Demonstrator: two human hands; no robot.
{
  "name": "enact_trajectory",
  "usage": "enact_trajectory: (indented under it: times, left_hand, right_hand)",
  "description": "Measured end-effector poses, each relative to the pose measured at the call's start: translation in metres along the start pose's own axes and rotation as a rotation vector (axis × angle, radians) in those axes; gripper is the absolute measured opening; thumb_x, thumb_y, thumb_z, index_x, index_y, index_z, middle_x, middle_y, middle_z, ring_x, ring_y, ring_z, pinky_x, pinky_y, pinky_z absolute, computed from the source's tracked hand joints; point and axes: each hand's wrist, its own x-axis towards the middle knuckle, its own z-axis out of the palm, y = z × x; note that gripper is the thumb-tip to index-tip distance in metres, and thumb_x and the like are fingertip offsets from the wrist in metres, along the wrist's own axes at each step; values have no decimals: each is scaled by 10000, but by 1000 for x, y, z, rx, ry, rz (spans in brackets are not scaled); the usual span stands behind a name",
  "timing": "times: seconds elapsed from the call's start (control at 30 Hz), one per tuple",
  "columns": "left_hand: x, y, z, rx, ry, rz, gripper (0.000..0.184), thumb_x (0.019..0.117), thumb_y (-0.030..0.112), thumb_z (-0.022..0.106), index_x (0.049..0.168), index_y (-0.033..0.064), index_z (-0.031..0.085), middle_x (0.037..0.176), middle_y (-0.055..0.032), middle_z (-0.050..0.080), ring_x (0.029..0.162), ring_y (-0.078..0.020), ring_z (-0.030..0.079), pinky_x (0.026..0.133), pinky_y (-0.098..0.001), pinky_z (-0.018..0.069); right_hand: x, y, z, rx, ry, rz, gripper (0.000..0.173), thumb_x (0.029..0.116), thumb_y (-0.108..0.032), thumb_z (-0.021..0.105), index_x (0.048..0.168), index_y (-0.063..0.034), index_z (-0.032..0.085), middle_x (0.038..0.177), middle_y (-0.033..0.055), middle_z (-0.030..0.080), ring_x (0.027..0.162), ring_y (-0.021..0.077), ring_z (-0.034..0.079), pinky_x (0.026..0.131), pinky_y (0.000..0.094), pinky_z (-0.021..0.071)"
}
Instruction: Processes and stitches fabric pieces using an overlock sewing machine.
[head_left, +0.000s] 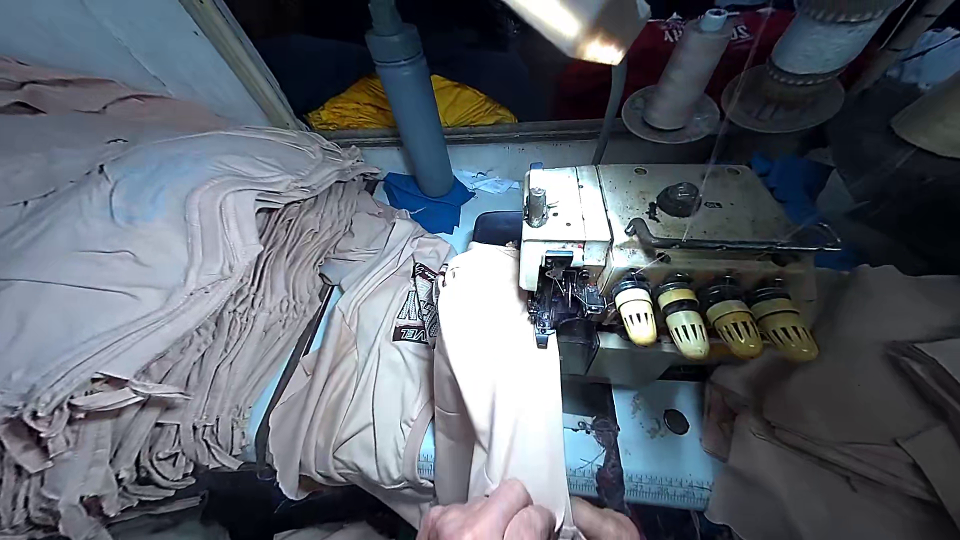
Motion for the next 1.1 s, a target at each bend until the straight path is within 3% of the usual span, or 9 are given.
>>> enact_trajectory:
  times: [0.17, 0.33, 0.47, 0.7, 0.8, 0.9, 0.97, 1.1]
  left_hand:
    - [41, -16, -4, 211, 109, 57, 142, 968, 131, 635, 914, 75, 753, 768, -82, 676, 575, -181, 632, 447, -304, 468]
    - [70, -37, 2, 293, 267, 69, 195, 959, 193, 605, 916, 119, 780, 706, -5, 646, 554, -111, 614, 439, -257, 466]
    - [74, -37, -1, 321, 274, 52, 209, 955, 178, 596, 951, 121, 797, 705, -7, 644, 551, -116, 600, 444, -256, 448]
    - [75, -37, -3, 300, 256, 38, 208, 957, 152, 587, 975, 125, 792, 740, -16, 657, 562, -122, 615, 439, -260, 460]
    - [78, -34, 0, 338, 258, 28, 190, 946, 153, 588, 904, 114, 768, 710, -17, 644, 539, -133, 607, 422, -273, 449]
    - [87, -26, 7, 403, 276, -12, 200, 919, 195, 612, 764, 114, 708, 639, -10, 593, 496, -137, 579, 395, -274, 418]
    - [97, -22, 13, 441, 306, -50, 230, 898, 213, 626, 700, 110, 681, 602, -11, 572, 475, -143, 574, 385, -281, 411]
    - [100, -19, 12, 432, 264, -36, 236, 912, 230, 622, 721, 103, 677, 631, -30, 604, 498, -165, 608, 391, -320, 446]
  right_hand:
    - [38, -18, 3, 9, 153, 35, 353, 808, 93, 687, 1158, 93, 639, 856, -59, 726, 739, -35, 657, 720, 193, 578]
    - [69, -14, 2, 32, 277, -9, 117, 812, 51, 680, 865, -53, 692, 693, -102, 654, 618, -43, 604, 587, 160, 526]
    - [73, -14, 4, 117, 285, 6, 107, 873, 58, 656, 927, -13, 714, 736, -43, 722, 647, 3, 668, 613, 199, 572]
    - [72, -15, 7, 161, 287, 21, 140, 873, 85, 646, 949, -13, 710, 763, -34, 737, 675, 12, 686, 640, 209, 583]
    - [72, -14, 10, 153, 299, 25, 168, 855, 102, 631, 925, -31, 707, 739, -61, 719, 644, -17, 654, 606, 182, 554]
    - [74, -13, 13, 145, 305, 4, 209, 836, 121, 618, 955, -17, 720, 807, -71, 747, 721, -40, 676, 675, 168, 575]
    - [77, -15, 15, 125, 326, -8, 206, 819, 124, 617, 913, -31, 715, 789, -91, 731, 715, -55, 662, 670, 159, 564]
    - [79, -20, 20, 4, 380, -29, 144, 806, 102, 629, 787, -30, 682, 721, -81, 691, 698, -80, 635, 666, 143, 543]
